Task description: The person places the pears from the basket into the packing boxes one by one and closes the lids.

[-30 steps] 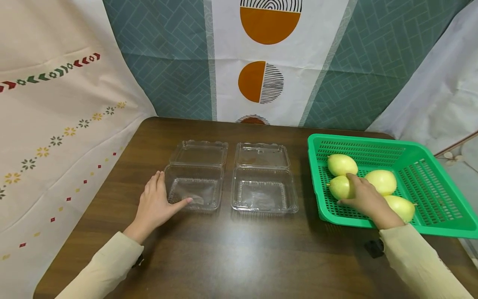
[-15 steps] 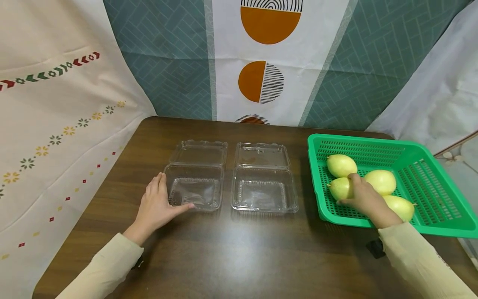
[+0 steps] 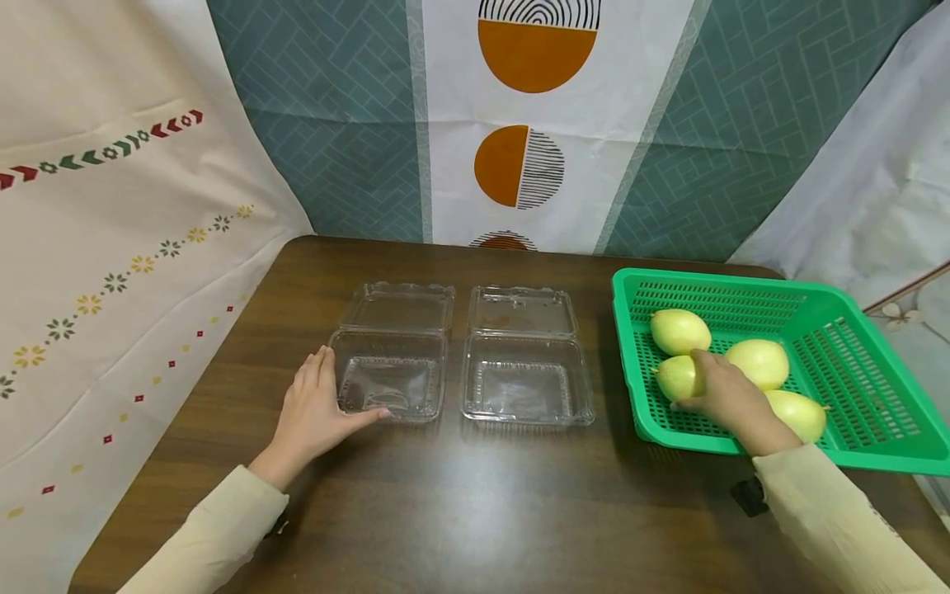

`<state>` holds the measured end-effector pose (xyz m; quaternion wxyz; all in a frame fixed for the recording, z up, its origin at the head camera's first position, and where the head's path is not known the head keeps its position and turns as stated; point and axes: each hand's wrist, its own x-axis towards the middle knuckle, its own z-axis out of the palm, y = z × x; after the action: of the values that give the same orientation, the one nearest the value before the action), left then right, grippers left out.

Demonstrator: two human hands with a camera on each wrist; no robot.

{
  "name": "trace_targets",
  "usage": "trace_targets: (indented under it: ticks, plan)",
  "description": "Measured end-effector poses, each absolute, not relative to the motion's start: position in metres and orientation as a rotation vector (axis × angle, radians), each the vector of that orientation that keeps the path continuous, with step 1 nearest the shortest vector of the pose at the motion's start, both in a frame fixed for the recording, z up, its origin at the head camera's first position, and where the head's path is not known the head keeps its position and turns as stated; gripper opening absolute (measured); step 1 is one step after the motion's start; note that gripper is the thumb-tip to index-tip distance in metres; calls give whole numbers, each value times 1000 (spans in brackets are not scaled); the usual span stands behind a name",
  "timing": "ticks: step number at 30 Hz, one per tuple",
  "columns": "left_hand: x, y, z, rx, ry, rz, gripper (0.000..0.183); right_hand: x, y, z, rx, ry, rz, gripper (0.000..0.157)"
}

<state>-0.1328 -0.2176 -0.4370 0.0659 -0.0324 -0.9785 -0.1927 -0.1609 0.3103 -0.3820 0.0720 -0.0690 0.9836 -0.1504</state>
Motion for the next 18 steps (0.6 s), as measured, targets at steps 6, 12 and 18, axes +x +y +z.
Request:
trace_targets:
  ticks: [6, 12, 18]
  plan:
    - [-132, -215, -435, -103, -2966, -567, 123, -159, 310, -382, -187, 2975, -449, 76]
    - [-131, -214, -436, -100, -2956, -570, 121, -158, 310, -381, -145, 2974, -426, 77]
    - [-132, -214, -437, -89, -2929, -666, 122, -158, 310, -380, -124, 2981, -415, 79]
